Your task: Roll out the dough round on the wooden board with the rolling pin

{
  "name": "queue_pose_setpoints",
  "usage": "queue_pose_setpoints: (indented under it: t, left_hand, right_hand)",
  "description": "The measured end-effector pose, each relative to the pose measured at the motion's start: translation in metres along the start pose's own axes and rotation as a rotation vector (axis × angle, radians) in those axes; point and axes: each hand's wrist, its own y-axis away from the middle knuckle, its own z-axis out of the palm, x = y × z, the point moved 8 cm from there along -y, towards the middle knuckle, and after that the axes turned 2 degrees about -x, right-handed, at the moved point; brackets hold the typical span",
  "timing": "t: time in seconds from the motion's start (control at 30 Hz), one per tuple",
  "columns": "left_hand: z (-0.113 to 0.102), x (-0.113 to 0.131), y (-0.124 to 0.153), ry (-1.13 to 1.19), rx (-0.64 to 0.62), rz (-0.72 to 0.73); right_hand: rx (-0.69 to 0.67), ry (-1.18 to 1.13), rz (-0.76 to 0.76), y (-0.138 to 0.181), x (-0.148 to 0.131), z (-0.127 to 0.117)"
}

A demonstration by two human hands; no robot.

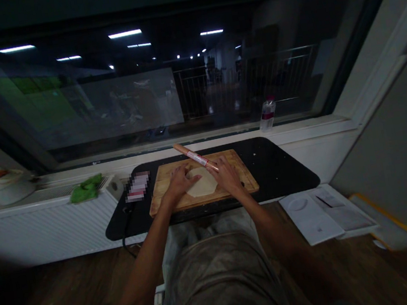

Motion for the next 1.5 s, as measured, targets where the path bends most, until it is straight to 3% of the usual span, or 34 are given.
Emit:
queue_pose_setpoints:
  t: [0.2, 0.4, 0.6, 0.67, 0.77, 1.03, 1.17, 1.37, 1.5]
  left_hand:
    - [0.001, -0.004, -0.005, -0.033, -0.005, -0.012]
    - [0.001, -0.006, -0.008, 0.142, -0.038, -0.025]
    - [-0.026, -0.031, -0.004, 0.026, 0.251, -0.263]
    - [-0.03, -0.037, -0.002, 0.007, 0.289, -0.327]
    - [-0.027, -0.033, -0.002, 0.029, 0.236, -0.318]
    - [-0.004, 0.0, -0.002, 0.25, -0.018, -0.075]
    - [-0.006, 0.006, 0.001, 0.241, -0.032, -0.019]
    - [-0.028, 0.004, 0.005, 0.069, 0.164, -0.116]
    - [-0.046, 0.004, 0.008, -0.022, 0.323, -0.175]
  right_hand:
    - [0.022, -0.023, -0.015, 0.0, 0.001, 0.001]
    - [0.05, -0.025, -0.012, 0.0, 0.0, -0.001]
    - [0.064, -0.019, -0.023, 0.002, -0.004, -0.007]
    - [0.057, -0.023, -0.035, 0.002, -0.005, -0.007]
    - [0.059, -0.028, -0.016, 0.001, -0.003, -0.006]
    - [0.05, -0.016, -0.005, 0.002, -0.001, -0.006]
    - [0.025, -0.021, -0.009, 0.001, 0.0, -0.004]
    - [-0.022, 0.018, -0.028, 0.0, 0.0, 0.007]
    - [-0.046, 0.002, -0.138, 0.001, -0.009, 0.011]
